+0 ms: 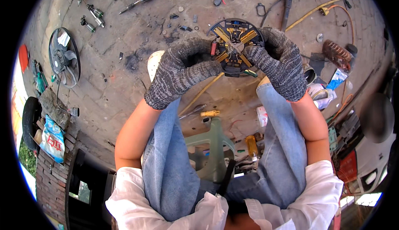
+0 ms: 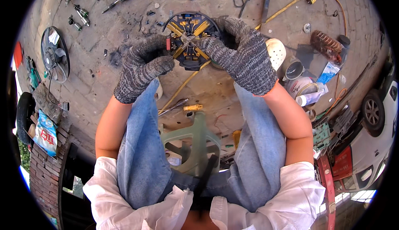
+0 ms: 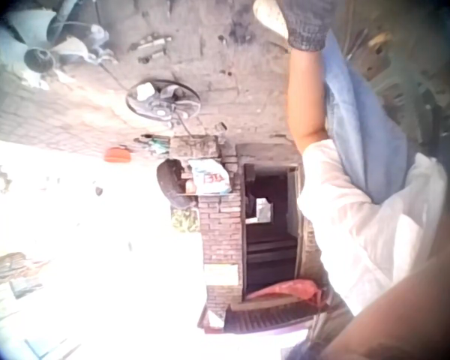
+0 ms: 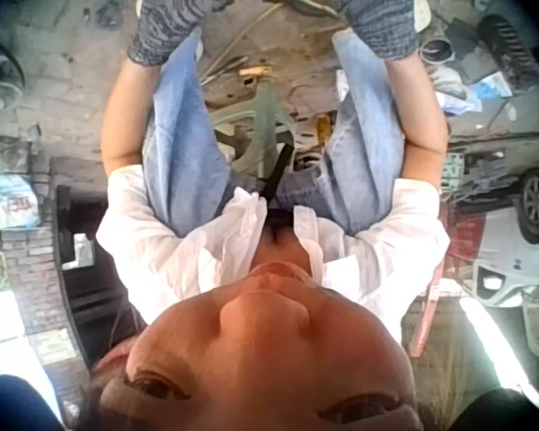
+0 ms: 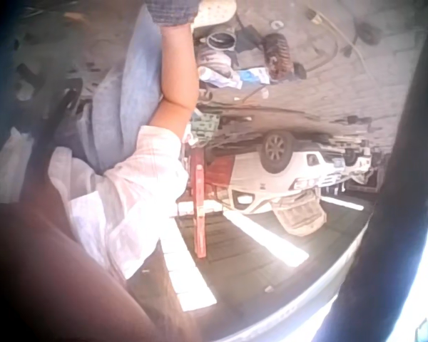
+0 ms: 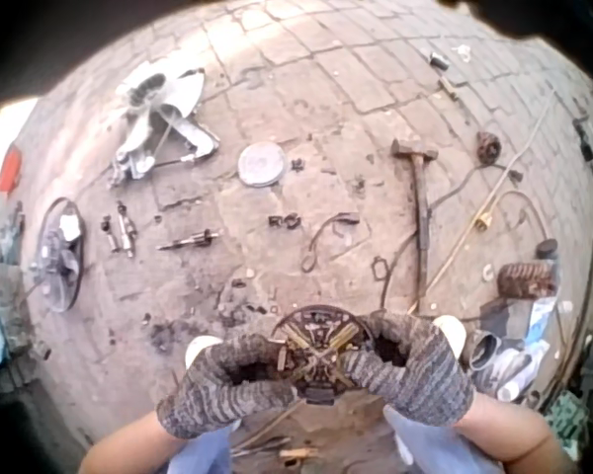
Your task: The person sits on a low stool and uses pliers to strip the insulation from a copper wire. They then use a screwdriver to twist the exposed strands and manipulate a small orange component. Finally, they use the pliers to adjust a black circular electronic part with multiple yellow connectors.
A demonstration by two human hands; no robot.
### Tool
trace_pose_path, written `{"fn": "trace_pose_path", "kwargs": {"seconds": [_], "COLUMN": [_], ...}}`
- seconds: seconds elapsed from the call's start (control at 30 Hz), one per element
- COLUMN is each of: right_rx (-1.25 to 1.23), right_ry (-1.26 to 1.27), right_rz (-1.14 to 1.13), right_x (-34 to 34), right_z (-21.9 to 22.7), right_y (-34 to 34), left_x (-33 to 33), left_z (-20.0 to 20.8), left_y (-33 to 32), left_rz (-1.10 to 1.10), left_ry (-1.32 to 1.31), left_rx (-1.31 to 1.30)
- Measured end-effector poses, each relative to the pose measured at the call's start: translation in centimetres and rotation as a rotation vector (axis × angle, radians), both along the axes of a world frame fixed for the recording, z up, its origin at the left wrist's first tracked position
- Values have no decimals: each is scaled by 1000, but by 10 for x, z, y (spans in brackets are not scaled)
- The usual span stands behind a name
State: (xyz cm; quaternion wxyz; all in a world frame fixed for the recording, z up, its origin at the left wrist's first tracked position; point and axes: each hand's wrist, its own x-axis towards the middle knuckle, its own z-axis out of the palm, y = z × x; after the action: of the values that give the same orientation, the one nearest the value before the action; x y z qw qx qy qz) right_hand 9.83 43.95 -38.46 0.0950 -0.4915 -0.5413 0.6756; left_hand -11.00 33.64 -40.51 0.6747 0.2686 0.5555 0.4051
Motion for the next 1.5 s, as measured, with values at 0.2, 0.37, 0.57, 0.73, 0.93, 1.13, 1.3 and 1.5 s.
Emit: {"fn": "trace_pose_path", "kwargs": {"seconds": [0.2, 0.37, 0.57, 0.73, 0.93, 1.13, 1.3, 1.5], "right_rx": [-46, -53, 204, -15, -38, -23, -32, 208], "right_ry": [75, 86, -69, 70, 46, 15, 32, -37], "right_rz": [1, 4, 108, -17, 65, 90, -10, -68], "right_x": [-3, 0, 2, 7, 6, -1, -2, -5], "right_z": [23, 28, 31, 27, 24, 31, 24, 16], "right_y": [3, 1, -18, -16, -19, -25, -35, -35], "left_x": [-7, -8, 13, -6, -2, 7, 6, 16], "left_z": [13, 21, 41, 47, 40, 45, 47, 28], "left_y": [-6, -3, 1, 1, -8, -13, -11, -10], "left_rz": [90, -21, 8, -47, -73, -36, -89, -26], "left_ry": [-355, -334, -1, -380, -253, -42, -84, 112], "left_rx": [-223, -178, -100, -226, -225, -154, -297, -119]}}
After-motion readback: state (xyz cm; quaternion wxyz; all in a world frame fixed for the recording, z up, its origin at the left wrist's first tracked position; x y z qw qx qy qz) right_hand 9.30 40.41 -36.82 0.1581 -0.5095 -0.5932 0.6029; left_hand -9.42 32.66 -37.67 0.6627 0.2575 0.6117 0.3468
